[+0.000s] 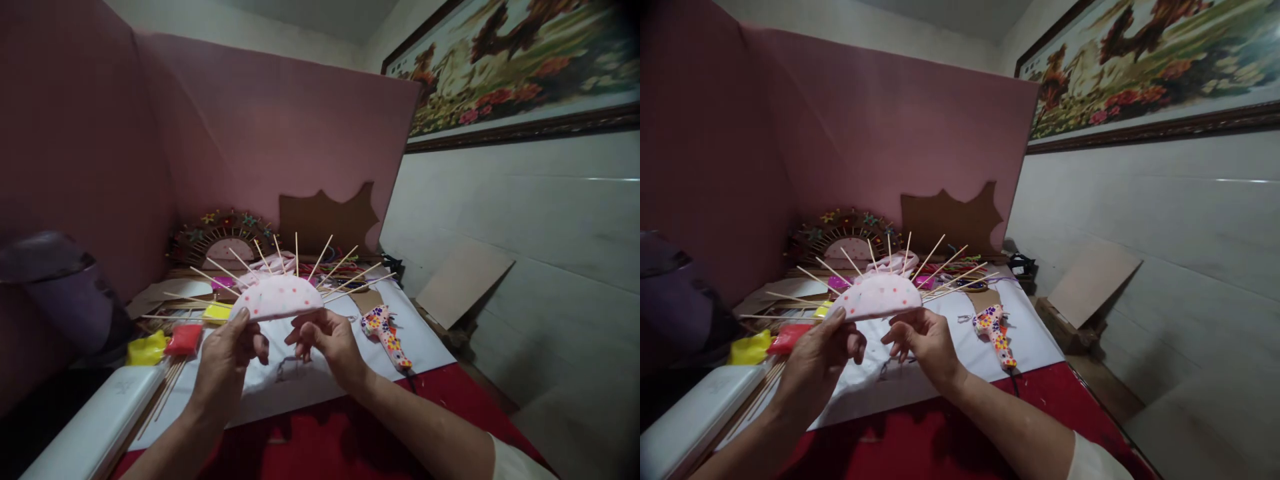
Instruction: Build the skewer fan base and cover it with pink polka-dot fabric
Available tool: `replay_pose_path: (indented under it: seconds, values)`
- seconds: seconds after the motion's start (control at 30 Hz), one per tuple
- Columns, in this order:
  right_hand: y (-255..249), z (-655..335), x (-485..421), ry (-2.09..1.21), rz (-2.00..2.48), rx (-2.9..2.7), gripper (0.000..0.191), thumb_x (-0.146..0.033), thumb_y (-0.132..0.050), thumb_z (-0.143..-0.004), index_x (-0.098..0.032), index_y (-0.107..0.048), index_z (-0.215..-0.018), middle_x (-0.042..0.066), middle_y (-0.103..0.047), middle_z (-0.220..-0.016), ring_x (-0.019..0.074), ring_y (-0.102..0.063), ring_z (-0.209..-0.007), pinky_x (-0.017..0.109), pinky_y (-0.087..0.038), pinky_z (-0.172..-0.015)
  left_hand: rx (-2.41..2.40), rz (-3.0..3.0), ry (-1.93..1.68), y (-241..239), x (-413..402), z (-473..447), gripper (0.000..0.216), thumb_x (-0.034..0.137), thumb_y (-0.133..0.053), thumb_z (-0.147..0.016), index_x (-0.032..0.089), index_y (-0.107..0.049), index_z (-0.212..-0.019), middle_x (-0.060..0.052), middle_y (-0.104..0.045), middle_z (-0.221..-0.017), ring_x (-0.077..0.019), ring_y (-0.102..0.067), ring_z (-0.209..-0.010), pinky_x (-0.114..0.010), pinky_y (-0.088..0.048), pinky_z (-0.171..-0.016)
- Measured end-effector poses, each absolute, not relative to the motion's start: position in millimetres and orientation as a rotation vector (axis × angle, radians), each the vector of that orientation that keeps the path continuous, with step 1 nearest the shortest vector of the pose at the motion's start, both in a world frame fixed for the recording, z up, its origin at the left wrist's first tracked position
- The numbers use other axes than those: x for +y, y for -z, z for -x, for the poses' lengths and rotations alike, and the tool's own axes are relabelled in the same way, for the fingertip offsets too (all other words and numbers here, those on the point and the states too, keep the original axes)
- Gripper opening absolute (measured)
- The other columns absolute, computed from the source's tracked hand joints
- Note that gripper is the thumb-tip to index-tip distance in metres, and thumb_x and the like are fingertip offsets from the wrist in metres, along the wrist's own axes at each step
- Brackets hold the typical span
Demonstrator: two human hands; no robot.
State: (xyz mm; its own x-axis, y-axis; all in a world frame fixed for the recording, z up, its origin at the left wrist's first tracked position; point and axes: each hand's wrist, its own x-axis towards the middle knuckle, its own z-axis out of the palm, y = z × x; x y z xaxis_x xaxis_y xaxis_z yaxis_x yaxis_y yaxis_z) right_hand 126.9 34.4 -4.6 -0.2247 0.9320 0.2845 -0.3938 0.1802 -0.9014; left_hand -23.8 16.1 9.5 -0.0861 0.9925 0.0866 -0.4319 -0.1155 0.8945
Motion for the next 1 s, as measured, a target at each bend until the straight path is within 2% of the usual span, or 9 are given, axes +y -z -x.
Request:
replay_pose_path:
  seconds: [0.13,0.33,0.57,0.77,1.0]
  values:
    - [6,-132,29,-1.364,0.63,-1.289,0.023,-0.032,-0.069,-0.07,-0.014,-0.061,-0.082,0.004,-0.069,-0.066,0.0096,-0.058,-0.047,0.019,-0.042,-0.043,0.776,-0.708,-1.434,-6,21,20,0.03,0.031,-0.047,-0.081,0.015,-0.055,-0.057,0.001,-0.047,-0.038,-0.0105,-0.042,-0.037,-0.023,-0.035,-0.039]
    - [5,-140,28,-1.255,0.632,-1.327,0.025,-0.037,-0.059,-0.079,-0.014,-0.061,-0.085,0.004,-0.067,-0.067,0.0084,-0.054,-0.047,0.02,-0.041,-0.045,0.773,-0.585,-1.404,-8,19,15,0.026,0.025,-0.048,-0.081,0.014,-0.053,-0.058,0.003,-0.048,-0.045,-0.0076,-0.037,-0.035,-0.022,-0.033,-0.036]
    - [4,-143,26,-1.165,0.671,-1.34,0.029,-0.042,-0.059,-0.077,-0.013,-0.063,-0.081,0.004,-0.066,-0.065,0.0089,-0.053,-0.047,0.021,-0.04,-0.044,0.763,-0.587,-1.374,-9,17,14,0.026,0.024,-0.048,-0.081,0.014,-0.054,-0.058,0.001,-0.053,-0.05,-0.0068,-0.037,-0.036,-0.021,-0.033,-0.037]
    - [7,-145,28,-1.119,0.777,-1.29,0.038,-0.049,-0.057,-0.076,-0.012,-0.061,-0.071,0.001,-0.06,-0.05,0.0056,-0.045,-0.035,0.017,-0.032,-0.035,0.838,-0.78,-1.425,-7,15,12,0.028,0.032,-0.05,-0.079,0.014,-0.057,-0.058,0.0,-0.048,-0.039,-0.0108,-0.043,-0.04,-0.023,-0.036,-0.042]
    - [4,-145,33,-1.252,0.766,-1.191,0.047,-0.055,-0.055,-0.074,-0.011,-0.06,-0.06,0.001,-0.056,-0.04,0.0041,-0.039,-0.028,0.015,-0.021,-0.027,0.854,-1.005,-1.477,-4,8,11,0.034,0.035,-0.049,-0.079,0.015,-0.058,-0.053,-0.003,-0.054,-0.044,-0.0143,-0.049,-0.047,-0.027,-0.04,-0.051]
